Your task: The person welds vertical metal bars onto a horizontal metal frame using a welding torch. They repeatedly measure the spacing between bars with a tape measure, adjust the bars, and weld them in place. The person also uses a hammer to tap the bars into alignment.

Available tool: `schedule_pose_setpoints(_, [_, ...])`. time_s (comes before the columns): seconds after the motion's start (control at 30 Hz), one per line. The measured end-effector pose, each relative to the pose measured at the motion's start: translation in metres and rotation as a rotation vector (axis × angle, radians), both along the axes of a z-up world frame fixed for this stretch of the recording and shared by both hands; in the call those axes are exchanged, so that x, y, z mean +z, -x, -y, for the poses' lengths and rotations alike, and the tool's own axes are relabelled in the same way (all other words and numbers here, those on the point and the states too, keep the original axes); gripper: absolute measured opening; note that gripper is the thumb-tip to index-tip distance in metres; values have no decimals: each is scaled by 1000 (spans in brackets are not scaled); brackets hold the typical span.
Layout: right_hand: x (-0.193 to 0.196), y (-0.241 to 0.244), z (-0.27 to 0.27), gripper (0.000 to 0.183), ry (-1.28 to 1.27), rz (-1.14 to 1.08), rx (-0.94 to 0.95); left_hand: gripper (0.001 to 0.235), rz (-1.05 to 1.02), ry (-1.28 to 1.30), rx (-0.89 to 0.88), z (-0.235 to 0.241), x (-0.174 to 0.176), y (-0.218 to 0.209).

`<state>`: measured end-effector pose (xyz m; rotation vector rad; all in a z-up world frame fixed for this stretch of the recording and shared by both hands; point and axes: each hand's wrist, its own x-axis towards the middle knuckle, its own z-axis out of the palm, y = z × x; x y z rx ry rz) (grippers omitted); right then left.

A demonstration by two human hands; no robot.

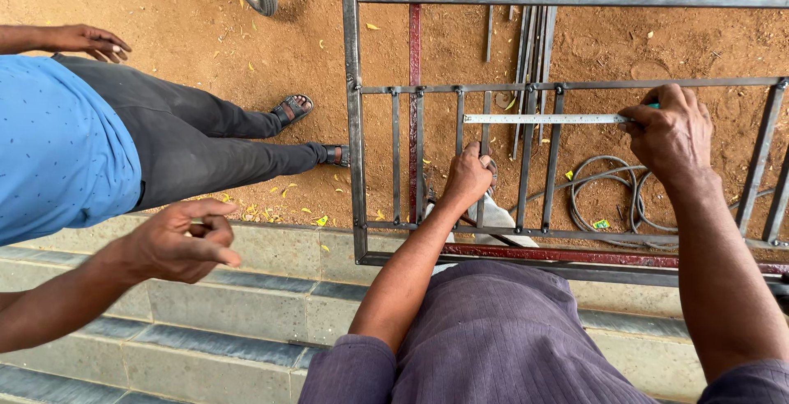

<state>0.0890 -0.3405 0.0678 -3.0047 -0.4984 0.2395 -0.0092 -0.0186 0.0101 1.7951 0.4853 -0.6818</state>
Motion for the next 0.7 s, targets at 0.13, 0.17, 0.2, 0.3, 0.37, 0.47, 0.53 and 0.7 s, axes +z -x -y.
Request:
schedule_pose_setpoints(0.13, [0,0,0,7,4,-17,0,23,-3,5,3,0,0,0])
schedule_pose_setpoints(0.17, [-1,-1,0,7,12,-14,5,23,1,6,-3,-1,0,-1])
schedule_pose_setpoints(0.2, [-2,-1,1,7,21,-12,10,30,-7,-18,-6,0,1,-1])
schedule_pose_setpoints(0.3, [-2,-1,0,7,-1,-7,11,41,-18,-55,-11,1,1,-2])
schedule_pose_setpoints(0.37, [0,-3,0,7,2,-2,15,26,-10,-33,-16,1,1,-1])
schedule_pose_setpoints(0.47, [3,-2,-2,7,2,-18,3,51,-26,-88,-28,3,-3,0])
schedule_pose_setpoints(0.53, [5,-3,-4,8,8,-28,-5,34,18,-109,-56,2,-7,1])
schedule_pose_setpoints(0.7, [7,-2,-7,9,1,-5,16,35,72,-147,-54,3,-15,3])
